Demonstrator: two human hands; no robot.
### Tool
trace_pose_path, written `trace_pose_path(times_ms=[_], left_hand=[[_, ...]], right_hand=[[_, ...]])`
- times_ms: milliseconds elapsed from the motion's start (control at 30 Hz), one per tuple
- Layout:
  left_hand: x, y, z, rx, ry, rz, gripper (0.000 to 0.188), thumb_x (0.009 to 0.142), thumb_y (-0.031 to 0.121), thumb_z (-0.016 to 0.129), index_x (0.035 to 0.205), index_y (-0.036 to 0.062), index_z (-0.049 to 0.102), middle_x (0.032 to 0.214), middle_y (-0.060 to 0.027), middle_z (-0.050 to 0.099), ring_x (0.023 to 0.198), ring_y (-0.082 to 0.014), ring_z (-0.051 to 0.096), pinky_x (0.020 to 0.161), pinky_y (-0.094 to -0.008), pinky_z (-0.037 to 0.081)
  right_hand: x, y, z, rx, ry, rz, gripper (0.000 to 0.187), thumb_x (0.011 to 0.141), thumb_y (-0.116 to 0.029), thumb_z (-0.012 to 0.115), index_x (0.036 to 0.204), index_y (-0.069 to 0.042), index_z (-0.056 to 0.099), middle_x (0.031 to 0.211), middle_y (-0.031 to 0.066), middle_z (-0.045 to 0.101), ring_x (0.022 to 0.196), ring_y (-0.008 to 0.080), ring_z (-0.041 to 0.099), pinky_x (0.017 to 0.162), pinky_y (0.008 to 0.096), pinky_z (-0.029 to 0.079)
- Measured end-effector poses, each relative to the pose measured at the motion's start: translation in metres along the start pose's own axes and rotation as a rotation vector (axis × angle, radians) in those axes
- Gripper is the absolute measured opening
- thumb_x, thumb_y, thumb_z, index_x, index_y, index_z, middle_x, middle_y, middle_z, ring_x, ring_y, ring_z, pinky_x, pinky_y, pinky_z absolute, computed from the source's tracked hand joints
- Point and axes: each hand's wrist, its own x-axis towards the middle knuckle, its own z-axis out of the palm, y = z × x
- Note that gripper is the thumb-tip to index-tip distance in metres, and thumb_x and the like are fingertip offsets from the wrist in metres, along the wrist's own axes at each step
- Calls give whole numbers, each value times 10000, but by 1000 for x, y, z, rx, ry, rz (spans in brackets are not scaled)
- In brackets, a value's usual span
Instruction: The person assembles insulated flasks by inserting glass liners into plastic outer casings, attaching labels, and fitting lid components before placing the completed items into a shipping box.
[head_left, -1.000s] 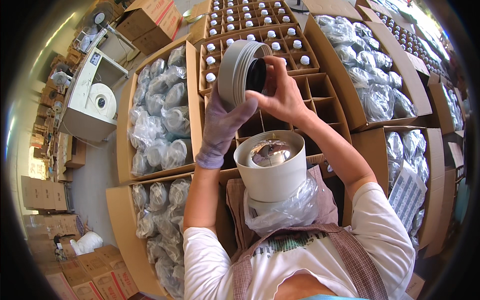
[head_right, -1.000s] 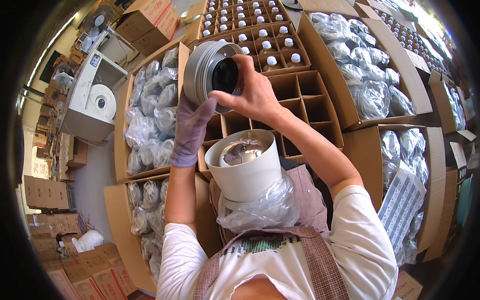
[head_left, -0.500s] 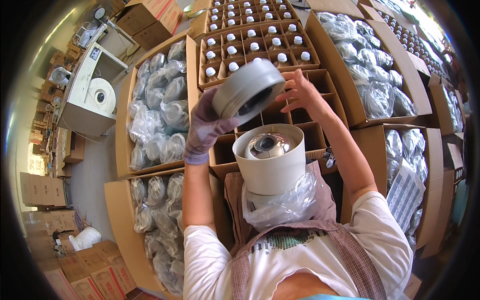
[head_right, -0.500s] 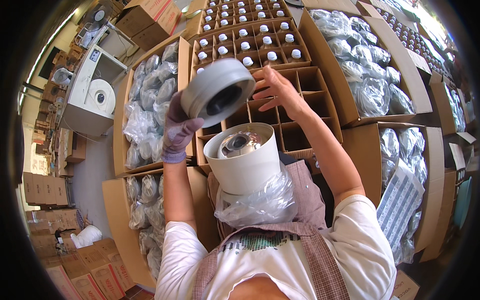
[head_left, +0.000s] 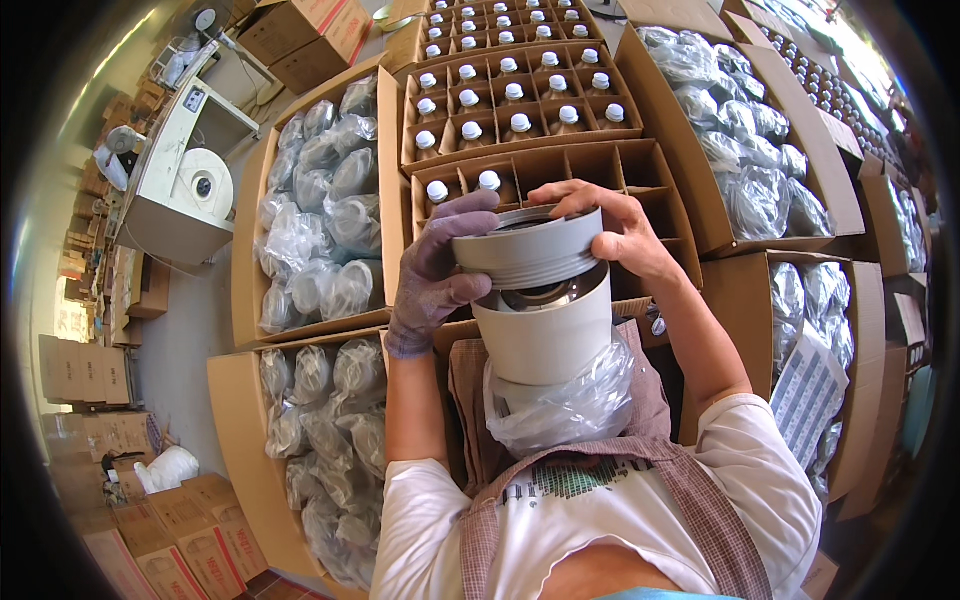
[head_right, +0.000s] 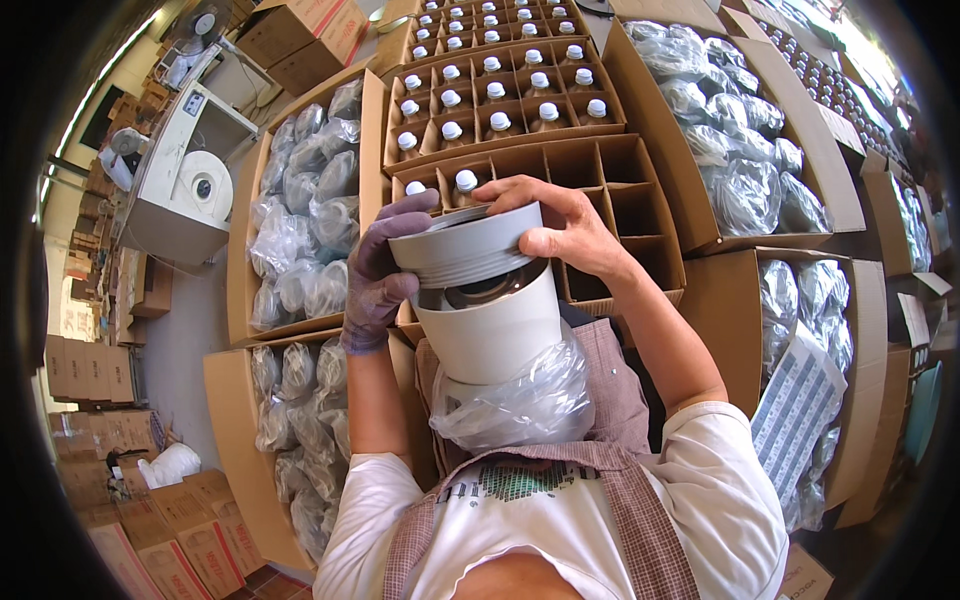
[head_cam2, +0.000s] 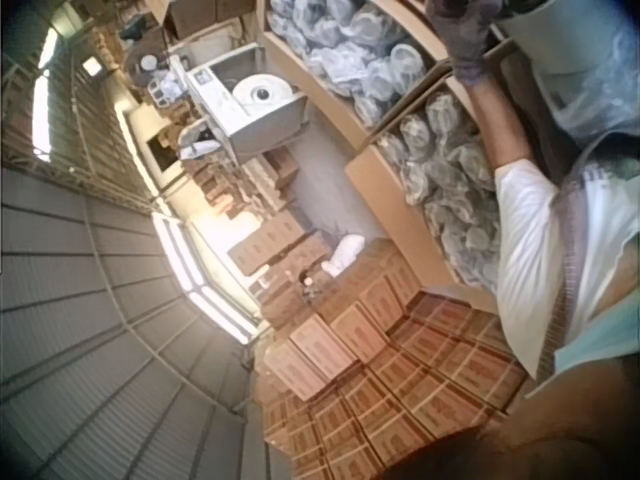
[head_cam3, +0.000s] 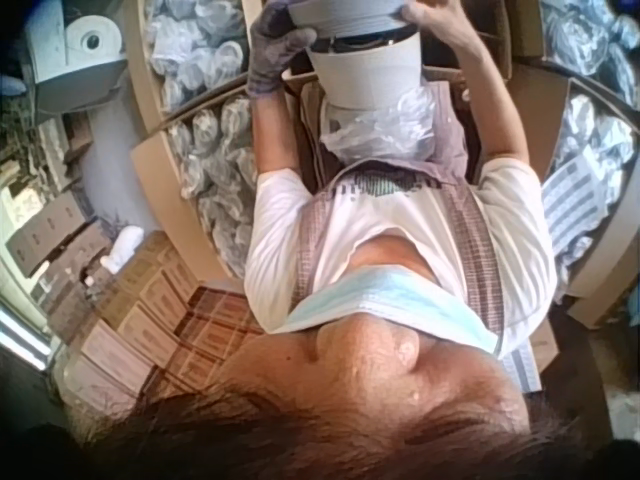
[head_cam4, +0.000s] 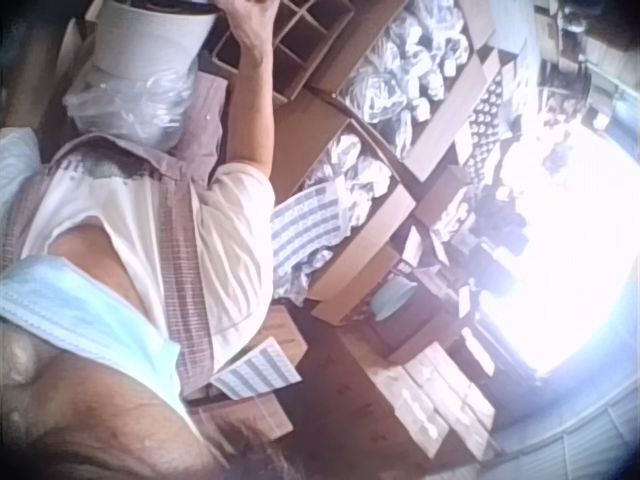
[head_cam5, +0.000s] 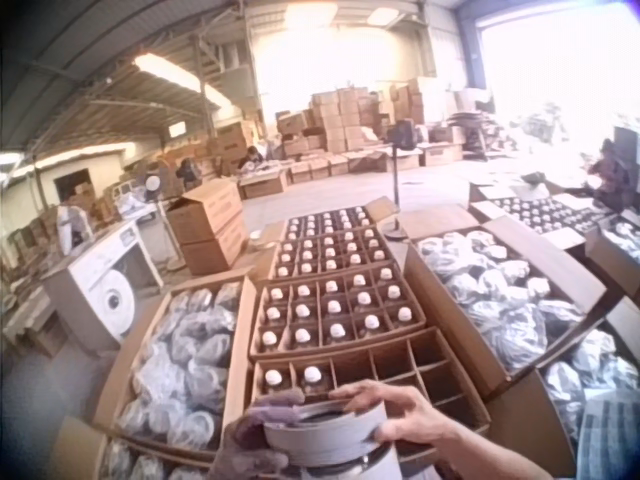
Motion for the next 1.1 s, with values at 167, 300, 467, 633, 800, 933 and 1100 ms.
trace_pose_path(times_ms=[167,300,467,633,800,933,1100], left_hand=[[-9,-3,8,147,-9,130,605,734,373,870,1168,3,667,1273,-173,601,1278,-301,517,1078,-406,415],[-9,-8,7,92,-15,159,590,731,378,868,1133,-5,668,1221,-157,609,1232,-303,535,1047,-411,429],[-14,-9,12,52,46,140,575,744,382,857,1121,-8,666,1177,-156,615,1185,-293,553,1020,-409,442],[-21,-16,11,92,111,145,564,826,453,779,1115,-18,666,1174,-166,615,1123,-266,577,975,-381,457],[-20,-21,20,162,194,225,527,889,461,717,1095,-21,666,1154,-163,617,1065,-243,588,943,-360,460],[-22,-20,29,187,262,242,444,933,408,669,1065,-16,665,1113,-159,623,1069,-246,586,951,-369,452],[-20,-34,29,-45,324,199,425,1014,401,515,969,1,651,1088,-170,629,1114,-292,578,1001,-425,443]], right_hand=[[-12,3,-2,-24,-42,-41,608,738,-505,820,1099,-28,713,1290,169,620,1214,271,577,1029,419,444],[-9,2,2,-3,-39,-36,580,737,-472,835,1094,-32,713,1263,160,633,1209,265,579,1023,412,446],[-10,5,-1,5,-83,-44,557,757,-460,823,1098,-34,711,1232,150,645,1189,255,588,1024,406,445],[-9,4,2,-18,-90,-42,541,770,-454,812,1094,-33,709,1210,146,654,1172,249,598,1024,398,445],[-9,5,0,-42,-97,-64,528,781,-447,800,1086,-27,704,1196,147,660,1166,252,603,1022,394,448],[-10,6,1,-27,-89,-59,513,783,-436,798,1071,-22,699,1186,149,663,1152,252,607,1010,394,457],[-12,-13,15,-325,-57,-98,490,796,-409,788,1053,-5,689,1125,149,677,1085,251,635,966,379,480]])
